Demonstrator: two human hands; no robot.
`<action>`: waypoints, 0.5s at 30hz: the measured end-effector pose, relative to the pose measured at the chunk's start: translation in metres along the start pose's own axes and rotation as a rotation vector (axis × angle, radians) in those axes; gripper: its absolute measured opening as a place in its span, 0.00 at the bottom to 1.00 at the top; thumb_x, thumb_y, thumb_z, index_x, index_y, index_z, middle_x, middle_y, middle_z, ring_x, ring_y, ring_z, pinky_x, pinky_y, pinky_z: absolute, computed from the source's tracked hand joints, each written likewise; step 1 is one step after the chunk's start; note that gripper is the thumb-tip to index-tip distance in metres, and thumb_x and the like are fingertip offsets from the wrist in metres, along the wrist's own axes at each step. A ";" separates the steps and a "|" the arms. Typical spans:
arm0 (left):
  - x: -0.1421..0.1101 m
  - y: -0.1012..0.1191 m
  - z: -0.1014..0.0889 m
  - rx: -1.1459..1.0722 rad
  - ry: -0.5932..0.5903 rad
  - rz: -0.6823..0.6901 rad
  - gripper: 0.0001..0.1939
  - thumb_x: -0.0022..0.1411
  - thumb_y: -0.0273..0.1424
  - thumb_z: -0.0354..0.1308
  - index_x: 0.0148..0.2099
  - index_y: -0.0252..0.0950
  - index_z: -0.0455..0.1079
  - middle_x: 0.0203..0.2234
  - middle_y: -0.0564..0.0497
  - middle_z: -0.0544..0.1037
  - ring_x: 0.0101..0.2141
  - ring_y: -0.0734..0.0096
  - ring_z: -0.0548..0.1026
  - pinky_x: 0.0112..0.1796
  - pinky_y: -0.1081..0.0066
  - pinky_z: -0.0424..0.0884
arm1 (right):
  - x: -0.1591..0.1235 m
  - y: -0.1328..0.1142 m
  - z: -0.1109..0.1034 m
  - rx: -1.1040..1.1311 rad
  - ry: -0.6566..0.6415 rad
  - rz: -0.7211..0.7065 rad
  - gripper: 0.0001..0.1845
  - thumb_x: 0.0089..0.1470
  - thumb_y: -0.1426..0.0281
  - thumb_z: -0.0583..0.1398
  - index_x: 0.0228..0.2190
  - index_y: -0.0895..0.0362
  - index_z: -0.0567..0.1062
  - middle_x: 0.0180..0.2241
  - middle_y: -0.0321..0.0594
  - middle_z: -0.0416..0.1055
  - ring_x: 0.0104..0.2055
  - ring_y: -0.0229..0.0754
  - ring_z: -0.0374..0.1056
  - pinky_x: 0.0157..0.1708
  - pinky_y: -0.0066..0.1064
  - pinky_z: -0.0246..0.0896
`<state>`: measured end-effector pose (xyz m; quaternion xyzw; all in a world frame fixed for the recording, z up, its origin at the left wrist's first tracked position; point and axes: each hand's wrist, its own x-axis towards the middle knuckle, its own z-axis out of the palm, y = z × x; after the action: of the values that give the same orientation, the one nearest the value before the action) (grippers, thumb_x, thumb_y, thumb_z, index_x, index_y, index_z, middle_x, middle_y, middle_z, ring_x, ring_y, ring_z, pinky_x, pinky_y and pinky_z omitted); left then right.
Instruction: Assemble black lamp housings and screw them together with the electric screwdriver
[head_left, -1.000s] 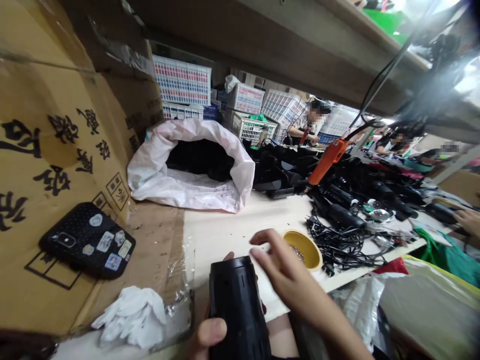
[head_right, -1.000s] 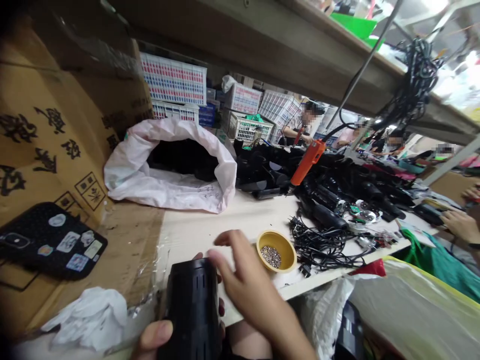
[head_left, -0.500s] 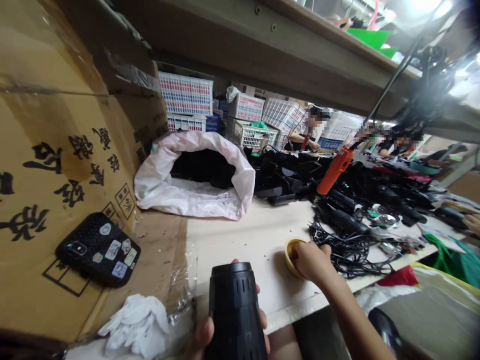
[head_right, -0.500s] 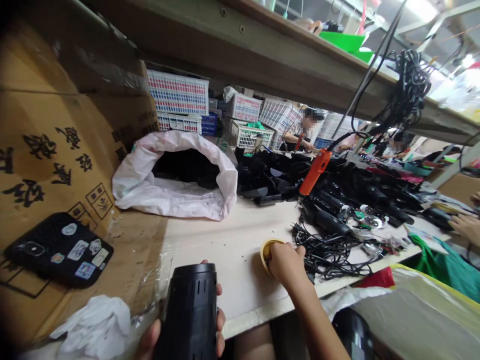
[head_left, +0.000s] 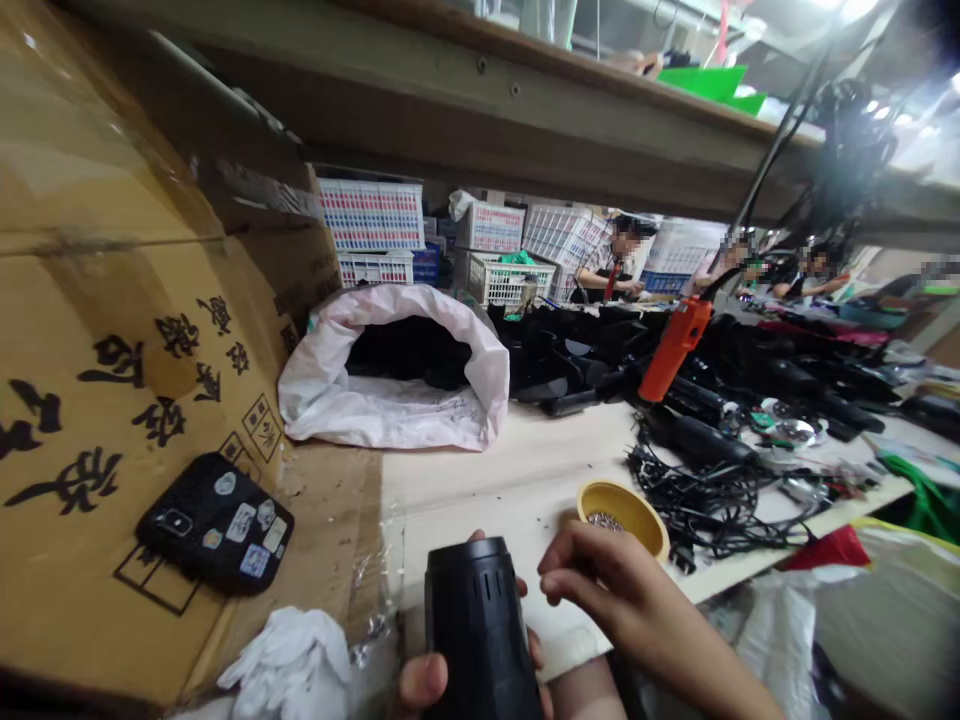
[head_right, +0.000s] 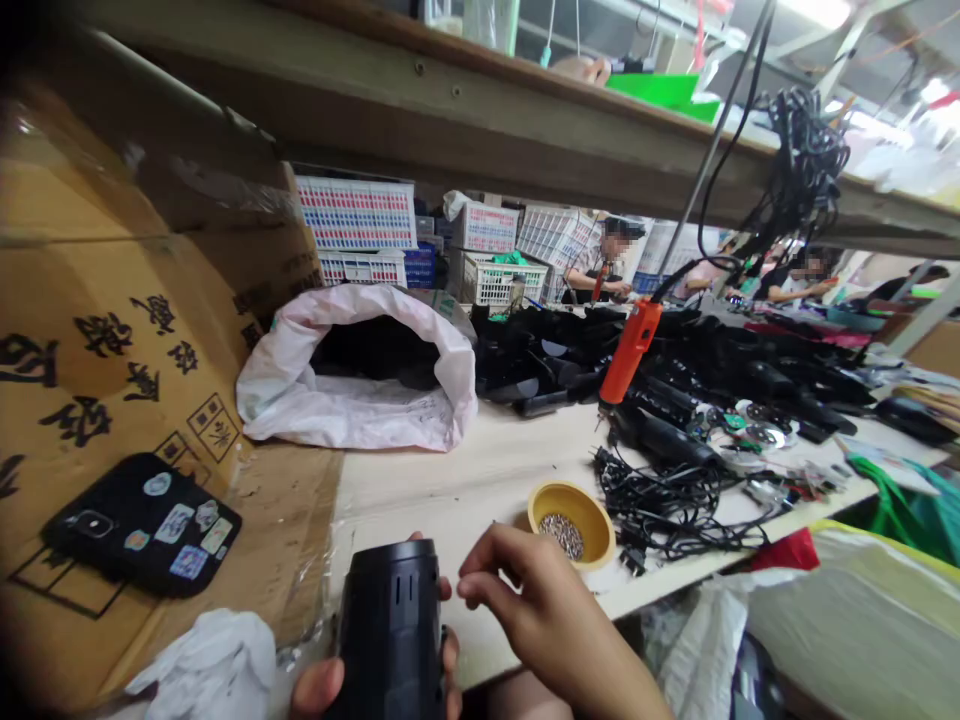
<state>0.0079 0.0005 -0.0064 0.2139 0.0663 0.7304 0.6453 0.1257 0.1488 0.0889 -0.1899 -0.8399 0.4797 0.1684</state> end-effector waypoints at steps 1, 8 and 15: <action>-0.001 -0.001 0.002 -0.009 0.003 0.003 0.32 0.53 0.43 0.64 0.58 0.36 0.69 0.43 0.41 0.79 0.39 0.58 0.79 0.36 0.70 0.71 | -0.001 -0.004 0.006 0.057 -0.018 -0.011 0.08 0.57 0.67 0.60 0.27 0.57 0.73 0.27 0.38 0.74 0.32 0.40 0.69 0.33 0.29 0.60; -0.005 -0.008 0.002 0.058 0.014 -0.026 0.31 0.53 0.49 0.60 0.48 0.27 0.75 0.37 0.41 0.79 0.35 0.66 0.77 0.32 0.76 0.70 | 0.006 0.000 0.022 0.280 0.001 -0.014 0.12 0.54 0.64 0.65 0.25 0.58 0.70 0.24 0.33 0.69 0.29 0.36 0.64 0.30 0.27 0.58; -0.005 -0.007 0.007 -0.026 0.049 -0.009 0.38 0.51 0.46 0.64 0.61 0.37 0.63 0.40 0.43 0.79 0.36 0.62 0.79 0.30 0.75 0.71 | 0.007 -0.004 0.026 0.382 -0.040 0.068 0.16 0.51 0.61 0.66 0.24 0.58 0.69 0.23 0.32 0.65 0.26 0.35 0.61 0.28 0.27 0.54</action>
<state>0.0173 -0.0050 -0.0036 0.1873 0.0736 0.7333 0.6494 0.1066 0.1312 0.0802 -0.1732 -0.7298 0.6396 0.1682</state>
